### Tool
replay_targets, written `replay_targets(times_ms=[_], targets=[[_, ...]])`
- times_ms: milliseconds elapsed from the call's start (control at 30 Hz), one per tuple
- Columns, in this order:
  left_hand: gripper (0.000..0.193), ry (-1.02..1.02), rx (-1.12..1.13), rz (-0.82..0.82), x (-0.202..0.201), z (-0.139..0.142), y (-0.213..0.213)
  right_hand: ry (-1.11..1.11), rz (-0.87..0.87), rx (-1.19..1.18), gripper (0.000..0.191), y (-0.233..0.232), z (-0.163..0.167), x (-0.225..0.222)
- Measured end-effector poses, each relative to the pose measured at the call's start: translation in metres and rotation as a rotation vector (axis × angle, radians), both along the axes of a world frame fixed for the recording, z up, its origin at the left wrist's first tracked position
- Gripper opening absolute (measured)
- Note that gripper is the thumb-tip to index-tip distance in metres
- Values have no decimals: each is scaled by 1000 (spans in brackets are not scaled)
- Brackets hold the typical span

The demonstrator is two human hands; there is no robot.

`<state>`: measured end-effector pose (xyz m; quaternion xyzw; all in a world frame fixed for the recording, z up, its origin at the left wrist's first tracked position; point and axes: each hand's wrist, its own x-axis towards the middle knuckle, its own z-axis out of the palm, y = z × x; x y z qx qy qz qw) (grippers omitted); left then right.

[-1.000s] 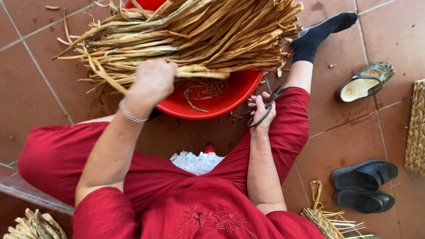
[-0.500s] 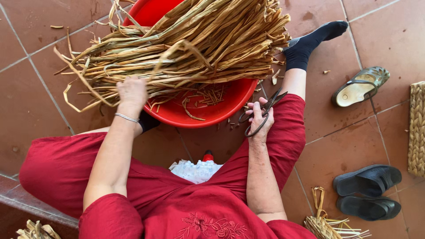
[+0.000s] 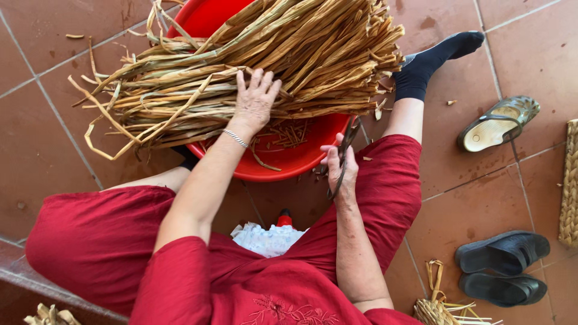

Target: The person sits on the floor with a red basin of dried leaves and trims the ends of the leaves with scissors. They pull individual leaves from the pile, cut off the hard stem ends, drop the trimmed leaves back into the basin, and set trimmed bundles aside.

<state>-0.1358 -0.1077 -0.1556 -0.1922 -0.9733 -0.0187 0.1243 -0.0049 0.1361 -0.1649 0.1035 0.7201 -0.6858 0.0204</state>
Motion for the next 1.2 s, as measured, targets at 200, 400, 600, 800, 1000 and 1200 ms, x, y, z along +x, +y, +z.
replay_targets(times_ms=[200,400,600,800,1000,1200], targets=[[13,-143,34,26,-19,-8,20,-91,161,-5,57,1,1,6],[17,-729,940,142,35,7,38,-101,259,205,63,-3,9,12],[20,-851,1477,237,94,-1,66,-104,285,309,65,-3,22,26],[17,-865,1606,245,117,-5,74,-124,288,404,65,-7,38,45],[14,-922,1618,212,119,3,77,50,248,464,65,-4,48,60],[16,-972,1513,212,123,11,88,51,211,543,66,4,41,70]])
